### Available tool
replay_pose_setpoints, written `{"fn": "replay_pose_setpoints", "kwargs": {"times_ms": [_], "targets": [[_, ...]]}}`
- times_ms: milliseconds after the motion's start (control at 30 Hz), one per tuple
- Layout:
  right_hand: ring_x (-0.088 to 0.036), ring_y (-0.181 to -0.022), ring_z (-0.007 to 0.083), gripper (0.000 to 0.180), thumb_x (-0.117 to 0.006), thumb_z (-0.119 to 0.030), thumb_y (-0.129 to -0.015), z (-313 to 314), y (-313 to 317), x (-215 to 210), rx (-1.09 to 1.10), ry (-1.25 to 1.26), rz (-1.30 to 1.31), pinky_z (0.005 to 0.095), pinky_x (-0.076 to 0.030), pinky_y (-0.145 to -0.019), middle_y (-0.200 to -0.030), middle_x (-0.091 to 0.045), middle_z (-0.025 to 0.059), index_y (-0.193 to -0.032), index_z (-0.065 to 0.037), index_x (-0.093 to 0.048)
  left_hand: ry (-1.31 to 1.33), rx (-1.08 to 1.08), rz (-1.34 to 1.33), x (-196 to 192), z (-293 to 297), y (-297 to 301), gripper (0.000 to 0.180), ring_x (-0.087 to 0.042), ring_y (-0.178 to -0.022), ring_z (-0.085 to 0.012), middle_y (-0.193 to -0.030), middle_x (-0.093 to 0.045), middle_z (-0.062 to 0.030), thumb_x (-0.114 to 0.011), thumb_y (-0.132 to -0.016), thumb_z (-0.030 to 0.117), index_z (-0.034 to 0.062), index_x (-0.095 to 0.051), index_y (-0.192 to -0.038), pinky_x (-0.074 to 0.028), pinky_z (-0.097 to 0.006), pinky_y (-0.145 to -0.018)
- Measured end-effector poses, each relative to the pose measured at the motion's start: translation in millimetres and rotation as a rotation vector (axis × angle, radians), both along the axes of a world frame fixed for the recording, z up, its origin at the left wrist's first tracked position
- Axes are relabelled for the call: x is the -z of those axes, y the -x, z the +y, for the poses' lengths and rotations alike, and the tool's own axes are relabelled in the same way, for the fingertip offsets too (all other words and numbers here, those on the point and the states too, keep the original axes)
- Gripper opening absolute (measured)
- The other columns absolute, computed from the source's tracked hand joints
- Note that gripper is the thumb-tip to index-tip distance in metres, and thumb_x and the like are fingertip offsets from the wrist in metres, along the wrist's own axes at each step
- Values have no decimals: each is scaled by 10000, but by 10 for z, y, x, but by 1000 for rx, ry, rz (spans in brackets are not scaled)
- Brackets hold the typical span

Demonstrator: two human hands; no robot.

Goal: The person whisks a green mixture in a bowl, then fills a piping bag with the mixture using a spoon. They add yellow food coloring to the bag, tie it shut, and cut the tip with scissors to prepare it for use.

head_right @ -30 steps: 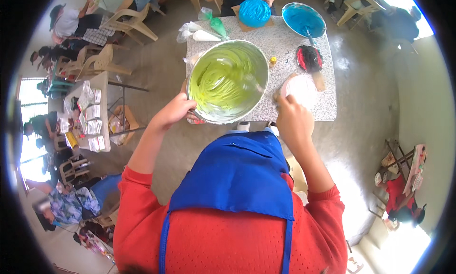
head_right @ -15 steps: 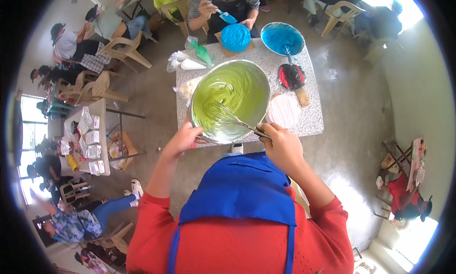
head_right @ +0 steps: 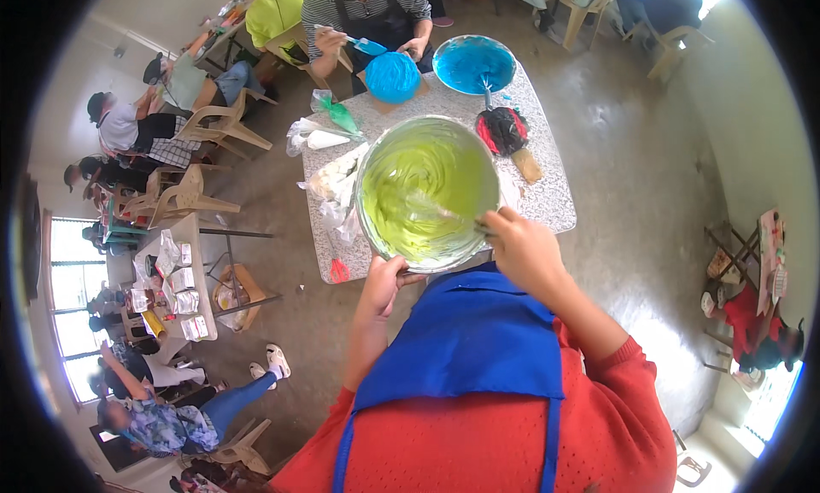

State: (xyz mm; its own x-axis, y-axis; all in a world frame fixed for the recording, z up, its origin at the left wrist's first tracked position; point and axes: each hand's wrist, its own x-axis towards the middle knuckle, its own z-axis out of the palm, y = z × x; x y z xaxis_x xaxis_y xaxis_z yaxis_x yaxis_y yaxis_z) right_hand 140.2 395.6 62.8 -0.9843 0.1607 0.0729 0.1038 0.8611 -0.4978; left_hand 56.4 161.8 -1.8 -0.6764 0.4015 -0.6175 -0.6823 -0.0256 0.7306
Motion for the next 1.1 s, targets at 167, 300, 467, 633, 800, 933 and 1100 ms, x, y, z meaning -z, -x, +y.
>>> {"fn": "replay_pose_setpoints", "kwargs": {"times_ms": [167, 300, 467, 633, 800, 933, 1100], "targets": [[-640, -709, 321, 221, -574, -66, -792, 307, -108, -121, 118, -141, -57, 434, -505, -607, -860, -620, 111, -998, -114, -637, -93, -68, 20, -172, 186, -117, 398, -655, -910, -245, -1090, -603, -176, -442, -857, -4, -74, -404, -1247, -617, -394, -723], [-633, -742, 358, 213, -562, -58, -785, 344, -259, -239, -94, 25, -160, 438, -511, -648, -856, -640, 127, -972, -98, -654, 6, -110, 16, -38, 250, -199, 352, -652, -913, -253, -1071, -591, -178, -464, -864, 20, -94, -435, -1196, -605, -369, -726], [-620, -751, 369, 208, -601, -72, -813, 323, -87, -54, -23, 158, -52, 448, -496, -647, -875, -633, 125, -1014, -87, -651, 77, -81, 89, 10, 71, -283, 519, -654, -946, -215, -1169, -585, -179, -438, -869, 11, -44, -318, -1371, -599, -330, -703], [-619, -791, 371, 193, -669, -61, -777, 58, -26, -77, -99, 154, -204, 431, -484, -698, -885, -642, 148, -970, -56, -675, 307, 28, 208, -122, -388, -167, 642, -658, -923, -197, -1215, -566, -153, -446, -871, 44, 58, -204, -1465, -585, -305, -695], [-641, -687, 277, 255, -669, -49, -748, 90, 239, -27, -310, 114, 40, 371, -521, -609, -859, -641, 49, -981, -143, -713, 312, 126, 248, -417, -574, 36, 417, -662, -908, -192, -1091, -624, -148, -470, -882, 77, -82, -449, -1266, -583, -335, -734], [-593, -658, 140, 301, -608, -91, -704, 352, 558, -382, -439, -375, 429, 305, -483, -517, -826, -594, -26, -962, -208, -712, 387, 249, 221, -681, -608, 244, 392, -663, -900, -186, -1072, -635, -143, -475, -886, 89, -91, -478, -1233, -580, -330, -737], [-577, -650, 135, 304, -623, -97, -693, 571, 705, -526, -496, -552, 566, 287, -471, -515, -889, -586, -21, -967, -201, -707, 385, 424, 239, -598, -554, 461, 386, -667, -883, -183, -1079, -640, -137, -478, -893, 102, -73, -482, -1238, -577, -320, -725]]}}
